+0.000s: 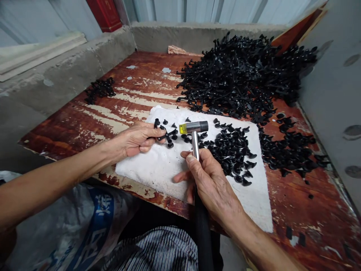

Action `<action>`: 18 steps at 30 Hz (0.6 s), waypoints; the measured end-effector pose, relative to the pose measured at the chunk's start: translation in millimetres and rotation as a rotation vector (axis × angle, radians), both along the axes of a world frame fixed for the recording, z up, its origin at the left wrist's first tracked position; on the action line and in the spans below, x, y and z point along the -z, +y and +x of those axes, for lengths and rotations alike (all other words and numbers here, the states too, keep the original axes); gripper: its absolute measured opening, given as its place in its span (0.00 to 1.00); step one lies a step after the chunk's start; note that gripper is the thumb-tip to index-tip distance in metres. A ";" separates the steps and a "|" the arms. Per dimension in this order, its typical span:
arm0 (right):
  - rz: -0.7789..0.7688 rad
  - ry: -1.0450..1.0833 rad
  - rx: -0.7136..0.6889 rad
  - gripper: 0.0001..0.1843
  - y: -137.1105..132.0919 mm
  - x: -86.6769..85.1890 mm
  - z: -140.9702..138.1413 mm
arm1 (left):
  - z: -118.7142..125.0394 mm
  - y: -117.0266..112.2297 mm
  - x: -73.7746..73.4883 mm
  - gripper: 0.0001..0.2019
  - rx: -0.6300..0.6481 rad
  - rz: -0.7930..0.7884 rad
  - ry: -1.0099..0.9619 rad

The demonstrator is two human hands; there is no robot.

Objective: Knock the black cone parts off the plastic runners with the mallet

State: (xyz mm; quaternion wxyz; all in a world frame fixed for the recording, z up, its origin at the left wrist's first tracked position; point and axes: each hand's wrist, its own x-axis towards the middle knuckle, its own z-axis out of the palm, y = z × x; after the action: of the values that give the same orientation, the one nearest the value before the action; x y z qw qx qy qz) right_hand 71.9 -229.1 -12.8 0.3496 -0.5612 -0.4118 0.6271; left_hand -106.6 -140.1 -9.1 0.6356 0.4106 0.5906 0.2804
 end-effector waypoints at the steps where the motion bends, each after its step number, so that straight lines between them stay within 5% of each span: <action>1: 0.003 0.003 0.000 0.27 -0.2 0.3 0.2 | -0.2 0.0 0.3 0.12 0.000 0.002 0.003; 14: 0.004 -0.066 -0.058 0.23 2.2 -1.3 4.0 | 2.6 2.2 1.8 0.10 0.005 0.107 0.173; 18: 0.160 -0.261 -0.128 0.19 6.0 -6.6 12.2 | 1.5 6.3 1.1 0.11 0.020 0.161 0.214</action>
State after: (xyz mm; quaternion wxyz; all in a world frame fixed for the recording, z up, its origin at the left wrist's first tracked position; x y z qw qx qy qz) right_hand 84.1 -223.1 -6.2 0.2959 -0.5808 -0.5374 0.5351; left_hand -105.0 -133.9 -10.2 0.5368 0.4935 0.6265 0.2752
